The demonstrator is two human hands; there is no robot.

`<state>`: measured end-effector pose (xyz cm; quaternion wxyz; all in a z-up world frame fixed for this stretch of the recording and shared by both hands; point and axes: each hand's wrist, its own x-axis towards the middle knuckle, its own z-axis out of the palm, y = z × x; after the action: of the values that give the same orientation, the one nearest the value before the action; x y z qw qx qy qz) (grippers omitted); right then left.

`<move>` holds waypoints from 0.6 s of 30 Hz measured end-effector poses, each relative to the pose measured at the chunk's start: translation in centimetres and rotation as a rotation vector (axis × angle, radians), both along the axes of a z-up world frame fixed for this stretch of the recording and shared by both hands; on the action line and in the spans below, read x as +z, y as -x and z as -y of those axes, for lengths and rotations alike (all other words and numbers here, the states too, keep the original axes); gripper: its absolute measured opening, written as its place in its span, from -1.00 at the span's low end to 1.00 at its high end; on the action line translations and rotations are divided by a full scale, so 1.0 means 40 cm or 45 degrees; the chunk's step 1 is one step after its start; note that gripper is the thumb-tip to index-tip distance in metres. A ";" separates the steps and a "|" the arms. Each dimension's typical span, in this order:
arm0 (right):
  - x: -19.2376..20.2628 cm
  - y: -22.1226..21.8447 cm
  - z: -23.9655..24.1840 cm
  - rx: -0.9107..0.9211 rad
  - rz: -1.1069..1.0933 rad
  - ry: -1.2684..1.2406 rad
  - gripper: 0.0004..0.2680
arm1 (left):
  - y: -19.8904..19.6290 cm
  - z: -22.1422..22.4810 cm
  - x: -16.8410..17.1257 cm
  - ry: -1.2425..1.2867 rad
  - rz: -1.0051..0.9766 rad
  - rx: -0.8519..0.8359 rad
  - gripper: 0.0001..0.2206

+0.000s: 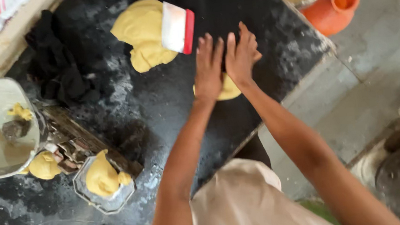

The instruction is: The person shapes portions of dough into logs on a counter by hand, occasionally using a scraper and a scale.

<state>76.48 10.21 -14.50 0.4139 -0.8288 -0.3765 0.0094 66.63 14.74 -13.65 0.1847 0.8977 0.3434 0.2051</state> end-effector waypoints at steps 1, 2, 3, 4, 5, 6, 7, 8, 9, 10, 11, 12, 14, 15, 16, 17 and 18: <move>-0.013 -0.002 0.018 0.089 0.074 0.048 -0.66 | -0.003 0.011 -0.004 -0.054 -0.169 0.019 -0.41; -0.022 -0.013 0.021 0.179 0.147 0.094 -0.67 | -0.004 0.016 -0.013 -0.106 -0.338 0.035 -0.40; -0.033 -0.013 0.033 0.153 0.139 0.136 -0.69 | 0.000 0.014 -0.023 -0.042 -0.334 -0.003 -0.40; -0.042 -0.014 0.039 0.128 0.130 0.178 -0.70 | 0.003 0.012 -0.033 0.022 -0.331 -0.041 -0.39; -0.051 -0.021 0.015 0.120 0.134 0.192 -0.71 | -0.001 -0.018 -0.041 0.061 -0.317 -0.055 -0.38; -0.063 -0.028 -0.010 0.117 0.129 0.175 -0.71 | -0.012 -0.049 -0.052 0.017 -0.324 -0.066 -0.38; -0.076 -0.031 0.000 0.111 0.118 0.190 -0.71 | -0.016 -0.039 -0.068 0.002 -0.334 -0.085 -0.38; -0.085 -0.008 0.043 0.105 0.107 0.204 -0.71 | 0.003 -0.005 -0.077 -0.012 -0.344 -0.104 -0.37; -0.084 -0.019 0.021 0.131 0.130 0.207 -0.68 | -0.006 -0.029 -0.076 -0.043 -0.324 -0.120 -0.37; -0.076 -0.037 0.001 0.157 0.153 0.210 -0.66 | -0.017 -0.062 -0.069 -0.075 -0.305 -0.136 -0.37; -0.065 -0.043 0.011 0.187 0.171 0.231 -0.64 | -0.011 -0.066 -0.063 -0.088 -0.291 -0.151 -0.37; -0.052 -0.050 0.022 0.315 0.204 0.329 -0.61 | 0.000 -0.073 -0.056 -0.075 -0.326 -0.290 -0.34; -0.021 -0.058 0.061 0.574 0.273 0.533 -0.54 | 0.050 -0.094 -0.039 -0.047 -0.409 -0.561 -0.27; -0.008 -0.044 0.117 0.762 0.336 0.513 -0.49 | 0.097 -0.076 -0.033 -0.043 -0.405 -0.661 -0.31; 0.001 -0.018 0.174 0.950 0.400 0.492 -0.44 | 0.151 -0.045 -0.028 -0.040 -0.401 -0.762 -0.36; 0.009 0.024 0.246 1.027 0.349 0.412 -0.39 | 0.213 0.002 -0.022 0.105 -0.296 -0.775 -0.32; 0.017 0.073 0.315 1.103 0.296 0.332 -0.33 | 0.264 0.055 -0.014 0.251 -0.190 -0.786 -0.28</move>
<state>73.57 -2.40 -13.82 0.2193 -0.6359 -0.7275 0.1356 56.06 12.53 -14.21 0.2983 0.9498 0.0861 0.0390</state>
